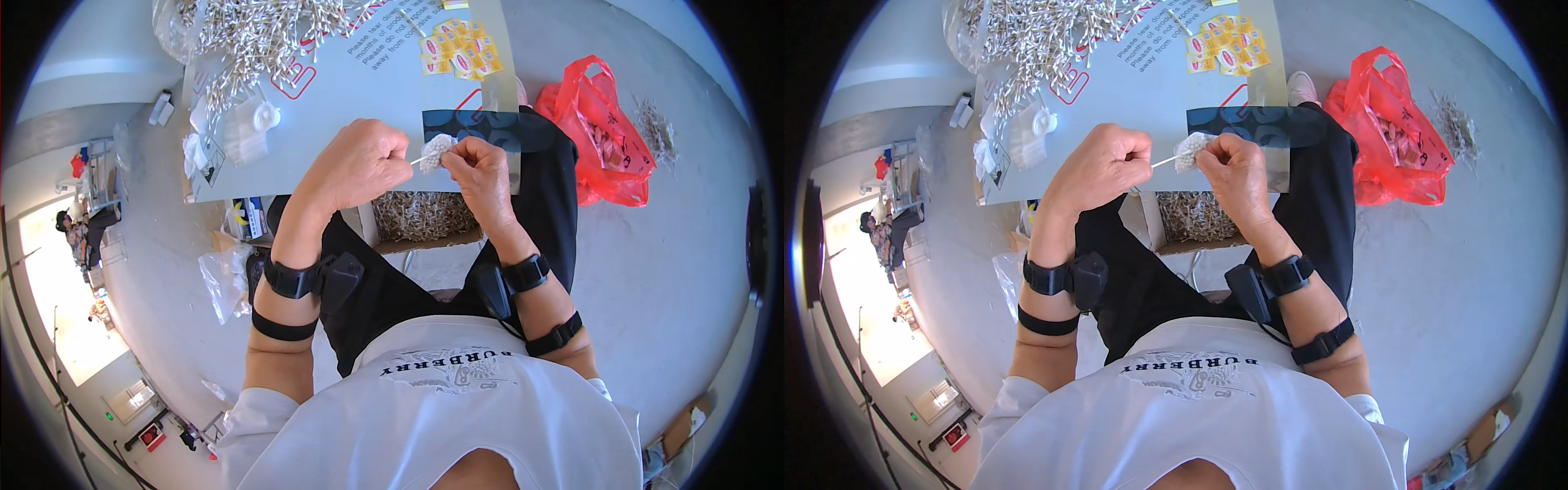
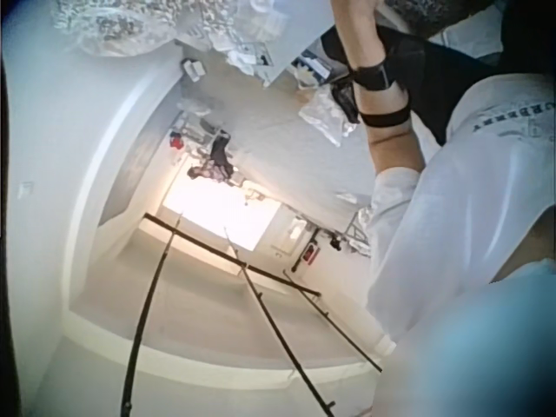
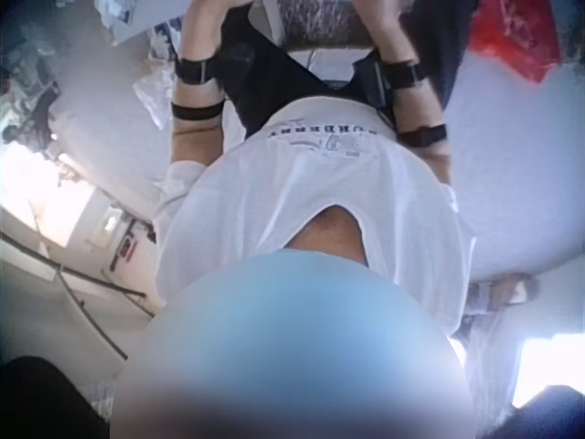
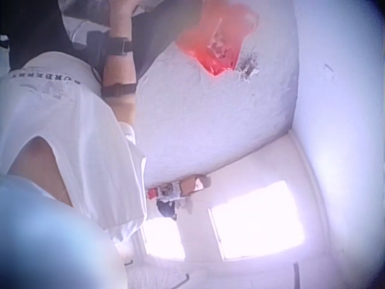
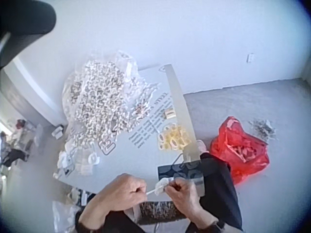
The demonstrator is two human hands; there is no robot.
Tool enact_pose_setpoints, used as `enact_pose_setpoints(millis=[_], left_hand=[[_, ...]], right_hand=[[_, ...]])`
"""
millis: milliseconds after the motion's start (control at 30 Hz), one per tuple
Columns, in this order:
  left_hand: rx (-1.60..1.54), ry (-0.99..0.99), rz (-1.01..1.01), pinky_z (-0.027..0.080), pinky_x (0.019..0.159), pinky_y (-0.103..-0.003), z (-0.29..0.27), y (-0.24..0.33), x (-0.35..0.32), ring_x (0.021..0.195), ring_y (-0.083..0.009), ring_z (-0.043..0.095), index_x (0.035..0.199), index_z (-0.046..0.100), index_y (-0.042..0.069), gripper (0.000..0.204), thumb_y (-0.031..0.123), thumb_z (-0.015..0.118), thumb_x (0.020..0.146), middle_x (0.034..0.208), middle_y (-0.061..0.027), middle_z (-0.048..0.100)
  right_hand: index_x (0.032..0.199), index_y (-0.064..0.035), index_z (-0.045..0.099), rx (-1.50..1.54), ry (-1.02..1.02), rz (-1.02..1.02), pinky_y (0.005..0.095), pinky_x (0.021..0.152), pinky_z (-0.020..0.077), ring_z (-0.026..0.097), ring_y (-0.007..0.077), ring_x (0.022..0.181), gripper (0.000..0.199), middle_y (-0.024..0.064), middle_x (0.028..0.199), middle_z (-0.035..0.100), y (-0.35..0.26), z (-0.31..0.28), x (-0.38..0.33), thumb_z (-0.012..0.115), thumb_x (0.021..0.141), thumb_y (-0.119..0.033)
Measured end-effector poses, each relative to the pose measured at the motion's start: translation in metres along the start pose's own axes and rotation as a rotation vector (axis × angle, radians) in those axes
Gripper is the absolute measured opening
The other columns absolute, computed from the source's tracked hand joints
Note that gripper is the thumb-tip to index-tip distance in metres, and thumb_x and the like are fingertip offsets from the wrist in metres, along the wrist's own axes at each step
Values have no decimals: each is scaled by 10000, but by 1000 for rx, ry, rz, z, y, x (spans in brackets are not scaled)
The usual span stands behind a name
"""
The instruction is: The recorder aligns multiple cotton swabs on a template and prepares them for packaging.
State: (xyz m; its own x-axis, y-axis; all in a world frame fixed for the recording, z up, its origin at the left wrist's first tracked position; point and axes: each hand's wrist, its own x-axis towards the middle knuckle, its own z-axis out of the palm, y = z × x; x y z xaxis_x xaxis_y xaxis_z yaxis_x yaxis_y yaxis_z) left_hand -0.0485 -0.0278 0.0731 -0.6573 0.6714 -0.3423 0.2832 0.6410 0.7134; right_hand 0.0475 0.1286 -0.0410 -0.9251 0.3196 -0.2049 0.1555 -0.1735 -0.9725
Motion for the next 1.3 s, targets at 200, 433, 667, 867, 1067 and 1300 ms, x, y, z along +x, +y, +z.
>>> enact_pose_setpoints(millis=[200, 433, 667, 867, 1067, 1300], left_hand=[[53, -32, -10, 384, 490, -404, 0, 5, 5, 473, -311, 392, 630, 517, -45, 206, 133, 612, 674, 541, -204, 443], [199, -128, 17, 269, 445, -347, -7, 13, 22, 488, -147, 267, 603, 412, -27, 226, 97, 588, 672, 541, -105, 254], [313, -213, 39, 241, 443, -369, -12, 29, 33, 485, -181, 235, 590, 361, -32, 267, 116, 577, 643, 559, -115, 219], [171, -155, 13, 277, 428, -285, -19, 23, 29, 473, -85, 309, 579, 401, 8, 245, 62, 599, 713, 484, -41, 323], [-148, 303, -28, 364, 447, -284, -7, -37, 25, 511, -67, 471, 673, 593, -15, 132, 56, 655, 765, 548, -8, 494], [-911, 373, -320, 376, 438, -236, 15, -111, 30, 523, -81, 500, 782, 611, -2, 96, 58, 649, 848, 653, -23, 566]], right_hand=[[685, 23, 549, -70, 6, -11, 263, 499, 342, 393, 59, 567, 176, -9, 580, 463, 4, -2, 1, 678, 790, -33], [681, 26, 540, -82, 11, -5, 277, 487, 347, 399, 68, 554, 187, 0, 572, 470, 2, 0, 1, 683, 783, -39], [680, 29, 543, -117, -3, -2, 274, 490, 350, 404, 68, 554, 184, 3, 572, 470, -3, -1, 1, 684, 778, -39], [684, 33, 541, -71, 5, 11, 272, 490, 346, 401, 65, 556, 182, 5, 571, 462, 0, -1, 2, 677, 784, -33], [683, 34, 544, -93, -17, 11, 264, 490, 336, 396, 54, 559, 182, -7, 575, 470, -4, -2, 0, 667, 797, -36], [681, 20, 548, -94, -24, 35, 239, 512, 345, 405, 41, 570, 187, -24, 590, 492, -8, -4, -1, 663, 815, -43]])
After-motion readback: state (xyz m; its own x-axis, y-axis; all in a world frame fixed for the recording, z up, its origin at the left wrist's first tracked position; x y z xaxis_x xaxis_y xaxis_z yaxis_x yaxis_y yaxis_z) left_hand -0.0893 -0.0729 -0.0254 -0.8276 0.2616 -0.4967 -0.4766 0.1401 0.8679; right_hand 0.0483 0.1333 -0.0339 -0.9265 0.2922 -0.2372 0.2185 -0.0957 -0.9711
